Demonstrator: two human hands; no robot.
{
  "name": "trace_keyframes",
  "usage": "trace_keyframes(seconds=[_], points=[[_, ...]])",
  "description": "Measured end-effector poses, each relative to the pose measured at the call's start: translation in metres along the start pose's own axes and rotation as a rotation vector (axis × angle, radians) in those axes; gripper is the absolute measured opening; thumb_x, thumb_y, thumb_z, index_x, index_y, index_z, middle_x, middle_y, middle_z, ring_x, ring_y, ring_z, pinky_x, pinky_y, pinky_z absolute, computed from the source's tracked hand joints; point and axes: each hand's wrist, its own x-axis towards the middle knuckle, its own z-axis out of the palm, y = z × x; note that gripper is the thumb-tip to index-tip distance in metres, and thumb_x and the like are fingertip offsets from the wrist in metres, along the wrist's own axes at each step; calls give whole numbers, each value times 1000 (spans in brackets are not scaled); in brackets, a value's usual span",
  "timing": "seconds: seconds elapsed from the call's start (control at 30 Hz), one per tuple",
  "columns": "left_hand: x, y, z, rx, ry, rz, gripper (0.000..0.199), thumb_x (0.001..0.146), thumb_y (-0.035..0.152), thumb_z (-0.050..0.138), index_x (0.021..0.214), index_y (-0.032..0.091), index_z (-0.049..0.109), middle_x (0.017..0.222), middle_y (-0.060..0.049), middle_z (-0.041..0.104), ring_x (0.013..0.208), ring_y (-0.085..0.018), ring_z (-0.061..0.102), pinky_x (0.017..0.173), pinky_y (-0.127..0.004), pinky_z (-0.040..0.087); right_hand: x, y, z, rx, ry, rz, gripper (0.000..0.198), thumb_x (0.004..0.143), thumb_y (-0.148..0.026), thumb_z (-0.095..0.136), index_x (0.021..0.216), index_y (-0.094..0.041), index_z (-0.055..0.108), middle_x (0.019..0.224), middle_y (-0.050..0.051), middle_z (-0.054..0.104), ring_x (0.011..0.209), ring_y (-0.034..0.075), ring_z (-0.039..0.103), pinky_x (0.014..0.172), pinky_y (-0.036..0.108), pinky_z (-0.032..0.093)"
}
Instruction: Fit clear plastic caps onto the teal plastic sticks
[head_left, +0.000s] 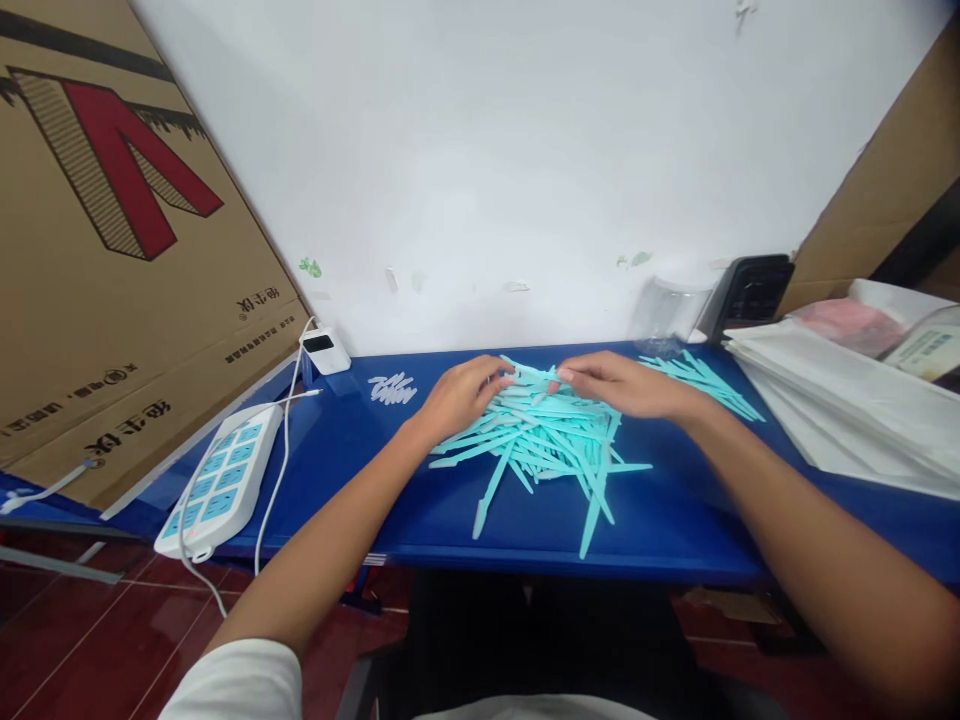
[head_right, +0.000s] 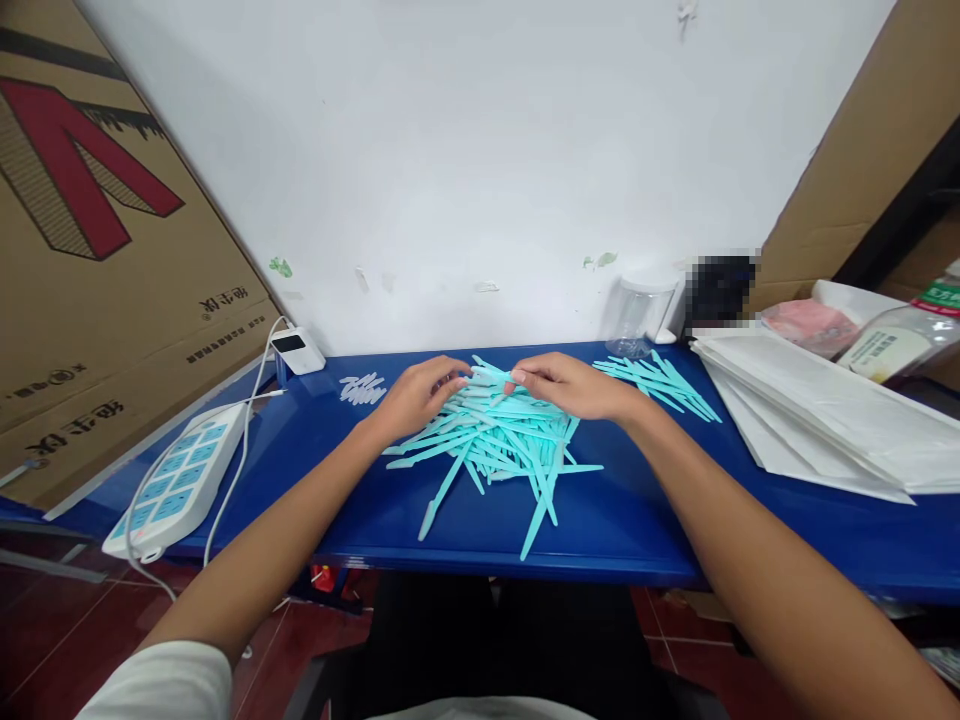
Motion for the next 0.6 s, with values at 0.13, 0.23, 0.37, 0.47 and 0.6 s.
trace_keyframes(seconds=[0.13,0.23,0.37,0.47,0.6], points=[[-2,9,8,-131,12,-18,38,108,45,44,108,17,69,93,-7,70,80,-18,61,72,-27,44,1,-6,5,7,-30,-11,56,101,-67,45,109,-21,77,64,-3,44,57,14,36,55,28,30],[-2,14,9,-176,21,-28,40,108,46,42,95,17,66,80,-2,64,70,-15,55,67,-27,40,1,-10,10,-31,-30,-34,53,102,-64,46,103,-21,78,68,0,54,58,14,43,58,29,34],[0,16,9,-116,18,-17,41,108,45,42,87,17,62,71,0,56,64,-14,48,64,-27,35,3,-14,13,-96,-3,-58,49,103,-60,46,94,-22,77,69,0,62,56,14,45,59,30,35],[1,10,2,-33,39,-25,41,109,45,40,88,18,62,69,0,56,61,-14,47,63,-27,34,3,-9,5,-154,31,-53,47,103,-57,46,89,-23,75,70,2,65,58,16,49,60,30,37],[-1,-11,-21,235,141,-151,43,110,46,35,95,19,66,77,-5,66,70,-19,58,68,-30,37,-8,25,-32,-346,185,87,41,100,-51,49,90,-22,77,81,6,74,68,21,60,67,33,42]])
